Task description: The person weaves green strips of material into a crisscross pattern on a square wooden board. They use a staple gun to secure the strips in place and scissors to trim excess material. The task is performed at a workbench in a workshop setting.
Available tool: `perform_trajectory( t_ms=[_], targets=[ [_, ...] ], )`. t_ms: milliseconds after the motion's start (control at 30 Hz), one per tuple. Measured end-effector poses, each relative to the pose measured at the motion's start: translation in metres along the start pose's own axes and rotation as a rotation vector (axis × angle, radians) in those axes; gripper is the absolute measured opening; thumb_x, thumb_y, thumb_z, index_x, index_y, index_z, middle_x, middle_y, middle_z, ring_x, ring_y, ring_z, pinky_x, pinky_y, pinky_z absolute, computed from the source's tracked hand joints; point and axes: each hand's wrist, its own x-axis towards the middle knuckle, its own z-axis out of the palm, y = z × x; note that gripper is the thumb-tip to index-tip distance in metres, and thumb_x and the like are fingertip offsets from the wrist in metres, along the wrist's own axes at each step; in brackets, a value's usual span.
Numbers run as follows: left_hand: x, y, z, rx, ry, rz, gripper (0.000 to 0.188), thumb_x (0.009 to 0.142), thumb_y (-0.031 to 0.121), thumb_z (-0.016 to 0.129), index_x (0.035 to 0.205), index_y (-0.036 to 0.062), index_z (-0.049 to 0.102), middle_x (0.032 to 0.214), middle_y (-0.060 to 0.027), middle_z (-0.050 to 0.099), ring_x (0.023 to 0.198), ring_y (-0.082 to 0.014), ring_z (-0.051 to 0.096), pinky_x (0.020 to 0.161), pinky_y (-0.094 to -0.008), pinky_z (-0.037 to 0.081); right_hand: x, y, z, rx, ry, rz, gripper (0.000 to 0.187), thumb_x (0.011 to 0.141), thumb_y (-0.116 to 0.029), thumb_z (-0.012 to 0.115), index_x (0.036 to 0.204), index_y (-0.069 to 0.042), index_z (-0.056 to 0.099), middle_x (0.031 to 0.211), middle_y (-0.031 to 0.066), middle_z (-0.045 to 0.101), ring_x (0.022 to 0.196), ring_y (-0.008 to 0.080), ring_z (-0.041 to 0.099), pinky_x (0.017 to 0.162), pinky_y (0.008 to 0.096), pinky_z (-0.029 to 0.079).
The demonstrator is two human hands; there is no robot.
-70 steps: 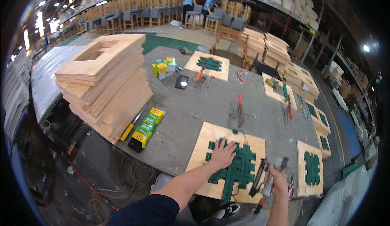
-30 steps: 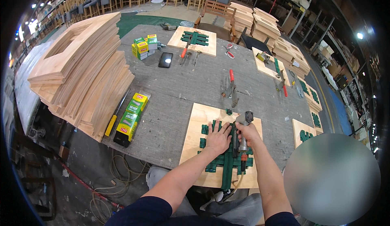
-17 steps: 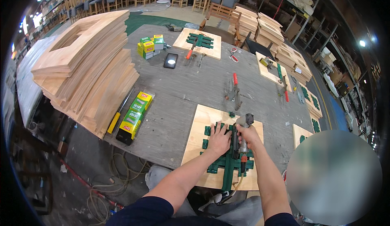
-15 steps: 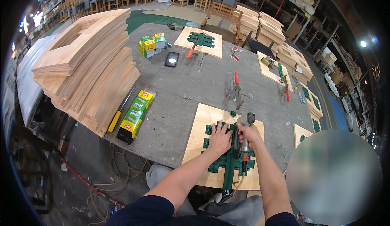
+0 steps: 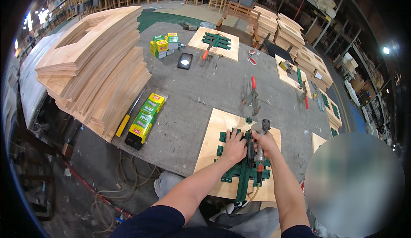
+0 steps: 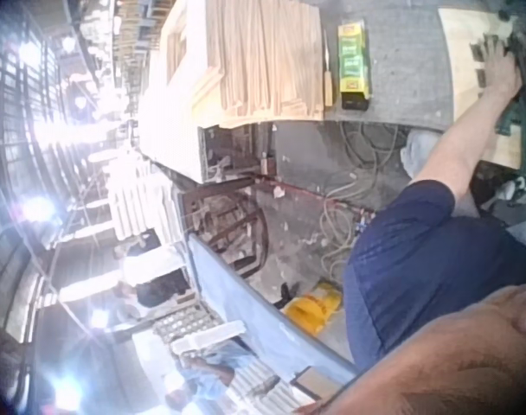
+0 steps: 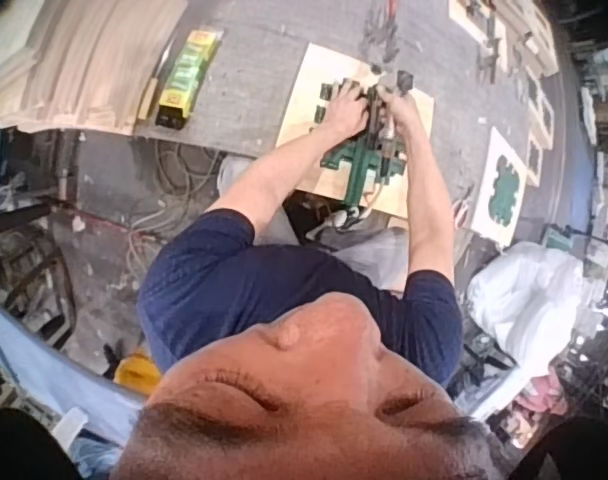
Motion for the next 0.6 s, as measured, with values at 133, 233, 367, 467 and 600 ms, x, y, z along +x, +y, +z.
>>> perform_trajectory(
  t_ms=[133, 233, 367, 467, 600],
  targets=[
    [0.000, -0.006, 0.001, 0.012, 0.026, -0.003, 0.027, 0.089, 0.022, 0.066, 0.108, 0.0049, 0.074, 0.140, -0.0158, 0.057, 0.145, -0.0396, 0.038, 0.124, -0.0613, 0.019, -0.006, -0.008, 0.008, 0.008, -0.025, -0.031, 0.025, 0.095, -0.029, 0.073, 0.106, -0.008, 0.064, 0.080, 0.0020, 0.063, 0.056, 0.0136, 0.056, 0.047, 0.0328, 0.048],
    [0.002, -0.002, 0.001, 0.005, 0.003, -0.010, 0.027, 0.089, 0.023, 0.066, 0.108, 0.0051, 0.074, 0.140, -0.0158, 0.057, 0.145, -0.0393, 0.038, 0.123, -0.0610, 0.019, -0.004, -0.006, 0.007, -0.024, 0.006, 0.014, 0.024, 0.095, -0.027, 0.074, 0.106, -0.007, 0.065, 0.080, 0.0023, 0.064, 0.056, 0.0136, 0.056, 0.047, 0.0330, 0.048],
    [0.000, -0.003, 0.001, -0.008, 0.021, -0.003, 0.028, 0.088, 0.023, 0.066, 0.108, 0.0057, 0.074, 0.138, -0.0157, 0.058, 0.144, -0.0389, 0.039, 0.123, -0.0605, 0.020, -0.006, -0.004, 0.006, -0.036, 0.020, -0.001, 0.023, 0.094, -0.027, 0.074, 0.104, -0.008, 0.066, 0.078, 0.0020, 0.062, 0.056, 0.0134, 0.056, 0.047, 0.0331, 0.048],
    [0.001, -0.002, 0.002, -0.010, 0.043, 0.003, 0.027, 0.087, 0.023, 0.067, 0.107, 0.0061, 0.074, 0.137, -0.0154, 0.058, 0.143, -0.0387, 0.040, 0.123, -0.0602, 0.020, -0.005, 0.002, 0.000, -0.009, 0.033, -0.011, 0.023, 0.094, -0.027, 0.074, 0.105, -0.009, 0.065, 0.078, 0.0020, 0.061, 0.055, 0.0133, 0.055, 0.047, 0.0330, 0.048],
    [0.001, -0.005, 0.001, 0.002, 0.038, -0.003, 0.027, 0.087, 0.022, 0.066, 0.107, 0.0064, 0.074, 0.138, -0.0150, 0.058, 0.143, -0.0386, 0.040, 0.123, -0.0601, 0.021, -0.005, 0.000, -0.001, 0.012, 0.037, 0.013, 0.023, 0.095, -0.026, 0.074, 0.106, -0.009, 0.064, 0.079, 0.0022, 0.062, 0.054, 0.0134, 0.055, 0.046, 0.0325, 0.048]
  ],
)
